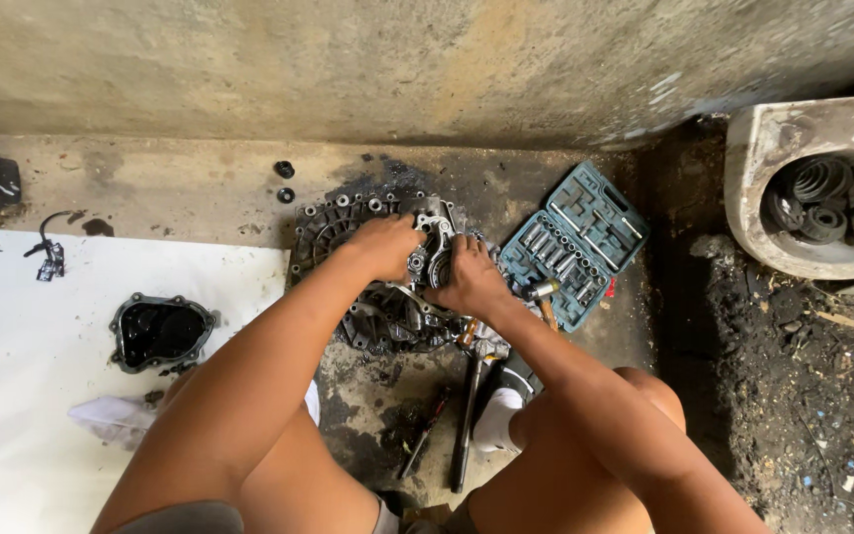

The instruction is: The person sits on the floor and works on a disassembled engine block. They use a screwdriver to pry and adjust internal components, then use a hammer and punch to tap parts into place. The person repeatedly handles the engine casing and internal gears, occasionally wiping their hands with a rag.

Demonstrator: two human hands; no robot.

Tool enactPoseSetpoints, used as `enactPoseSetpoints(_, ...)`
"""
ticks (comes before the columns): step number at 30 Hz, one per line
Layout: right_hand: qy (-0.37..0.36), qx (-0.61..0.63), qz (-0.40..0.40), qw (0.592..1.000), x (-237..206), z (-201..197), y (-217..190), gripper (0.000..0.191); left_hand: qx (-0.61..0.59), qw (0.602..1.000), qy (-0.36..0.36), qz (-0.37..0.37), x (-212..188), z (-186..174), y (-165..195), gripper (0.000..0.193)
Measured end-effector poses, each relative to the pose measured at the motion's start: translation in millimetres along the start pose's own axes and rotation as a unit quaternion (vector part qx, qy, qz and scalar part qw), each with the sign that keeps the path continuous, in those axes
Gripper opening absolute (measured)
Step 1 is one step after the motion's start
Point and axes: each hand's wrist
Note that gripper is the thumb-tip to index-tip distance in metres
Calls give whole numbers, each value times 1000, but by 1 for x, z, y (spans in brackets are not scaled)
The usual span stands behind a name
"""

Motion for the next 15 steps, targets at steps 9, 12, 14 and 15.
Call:
enactPoseSetpoints(9, -4, 9, -15, 1000, -8, -7, -1, 106, 50, 996, 16, 73, 25, 18, 3, 74)
enactPoseSetpoints(12, -9, 19, 13, 1000, -8, -8, -2, 106, 61, 994, 19, 92, 29, 19, 4, 77)
enactPoseSetpoints(14, 0, 18, 4, 1000, -8, -6, -2, 106, 65, 993, 21, 97, 30, 20, 4, 76)
enactPoseSetpoints(15, 7, 19, 0, 1000, -7, -4, -1, 105, 65, 993, 23, 95, 29, 21, 5, 74)
Point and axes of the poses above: each hand's wrist, its own x-axis towards the middle knuckle, its own z-axis out of the palm, y = z × x, and after that the axes turned 8 degrees about -y, right-handed
